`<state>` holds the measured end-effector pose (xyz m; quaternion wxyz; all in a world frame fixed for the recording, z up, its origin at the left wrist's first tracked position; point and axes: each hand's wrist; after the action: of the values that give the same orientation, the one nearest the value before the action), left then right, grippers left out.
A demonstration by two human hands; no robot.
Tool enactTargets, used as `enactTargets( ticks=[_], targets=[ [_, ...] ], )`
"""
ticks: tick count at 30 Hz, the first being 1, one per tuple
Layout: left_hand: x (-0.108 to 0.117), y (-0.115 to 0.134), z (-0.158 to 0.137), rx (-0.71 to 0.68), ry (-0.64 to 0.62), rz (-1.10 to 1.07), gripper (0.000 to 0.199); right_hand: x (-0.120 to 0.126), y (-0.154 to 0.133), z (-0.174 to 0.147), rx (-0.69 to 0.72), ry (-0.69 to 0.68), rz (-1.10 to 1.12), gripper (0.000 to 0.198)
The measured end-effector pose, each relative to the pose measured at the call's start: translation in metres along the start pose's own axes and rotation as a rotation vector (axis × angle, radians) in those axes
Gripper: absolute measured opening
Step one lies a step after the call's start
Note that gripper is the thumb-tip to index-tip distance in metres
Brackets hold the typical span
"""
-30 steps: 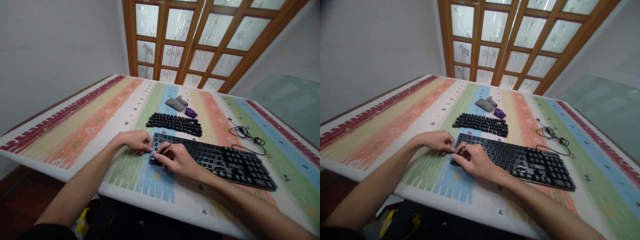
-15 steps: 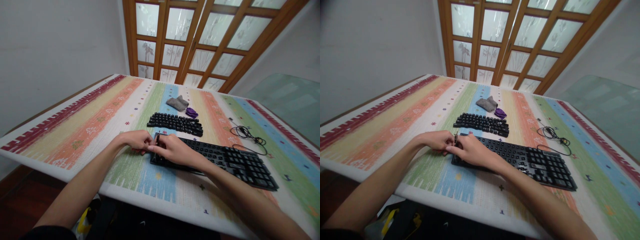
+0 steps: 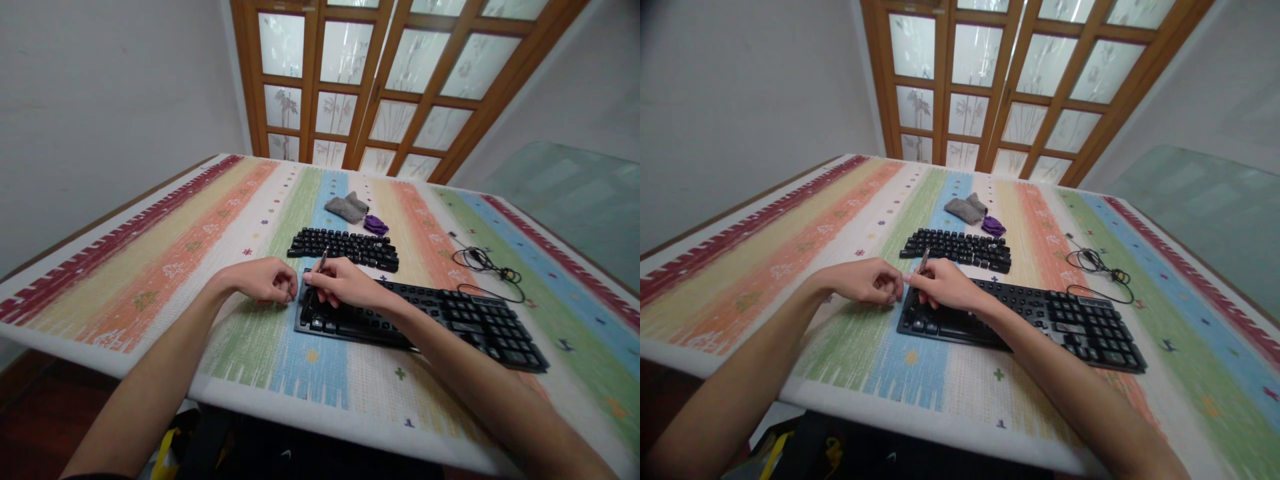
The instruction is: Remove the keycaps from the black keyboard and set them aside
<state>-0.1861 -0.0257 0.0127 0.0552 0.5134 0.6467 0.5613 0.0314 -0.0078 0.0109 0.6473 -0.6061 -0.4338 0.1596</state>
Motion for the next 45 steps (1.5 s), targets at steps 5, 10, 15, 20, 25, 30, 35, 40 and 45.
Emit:
enactTargets(
  ticks=[5,10,15,20,25,30,35,40,45],
  targets=[
    [-0.002,0.003,0.001,-0.121,0.005,-0.025,0.032,0.01,-0.002,-0.004,0.072,0.073,0.053,0.031],
    [-0.006,0.003,0.009,-0.157,0.092,-0.105,0.04,0.014,-0.004,-0.005,0.16,0.086,0.046,0.026],
    [-0.008,0.002,0.012,-0.189,0.16,-0.219,0.05,0.016,-0.008,-0.012,0.242,0.094,-0.038,0.023],
    [-0.011,0.001,0.014,-0.191,0.209,-0.272,0.043,0.019,-0.008,-0.016,0.298,0.052,-0.142,0.024],
    [-0.011,-0.002,0.016,-0.173,0.295,-0.259,0.037,0.019,-0.002,-0.013,0.378,0.083,-0.261,0.03],
    [-0.008,-0.004,0.015,-0.169,0.389,-0.189,0.028,0.018,-0.002,-0.012,0.314,0.167,-0.245,0.028],
    [0.001,-0.011,0.011,-0.182,0.554,-0.072,0.026,0.019,-0.008,-0.016,0.252,0.261,-0.276,0.026],
    [0.01,-0.029,0.015,-0.264,0.694,0.244,0.02,0.026,-0.018,-0.022,0.26,0.235,-0.344,0.026],
    [0.006,-0.043,0.025,-0.337,0.697,0.446,0.012,0.034,-0.025,-0.03,0.271,0.218,-0.343,0.028]
  ],
)
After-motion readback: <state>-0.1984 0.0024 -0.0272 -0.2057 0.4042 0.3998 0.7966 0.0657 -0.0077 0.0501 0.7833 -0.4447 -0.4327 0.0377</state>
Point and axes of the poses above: each hand's wrist, its own z-axis towards the middle knuckle, its own x-axis out of the back of the hand, y = z × x, and after that the axes turned 2 degrees about -y, right-handed
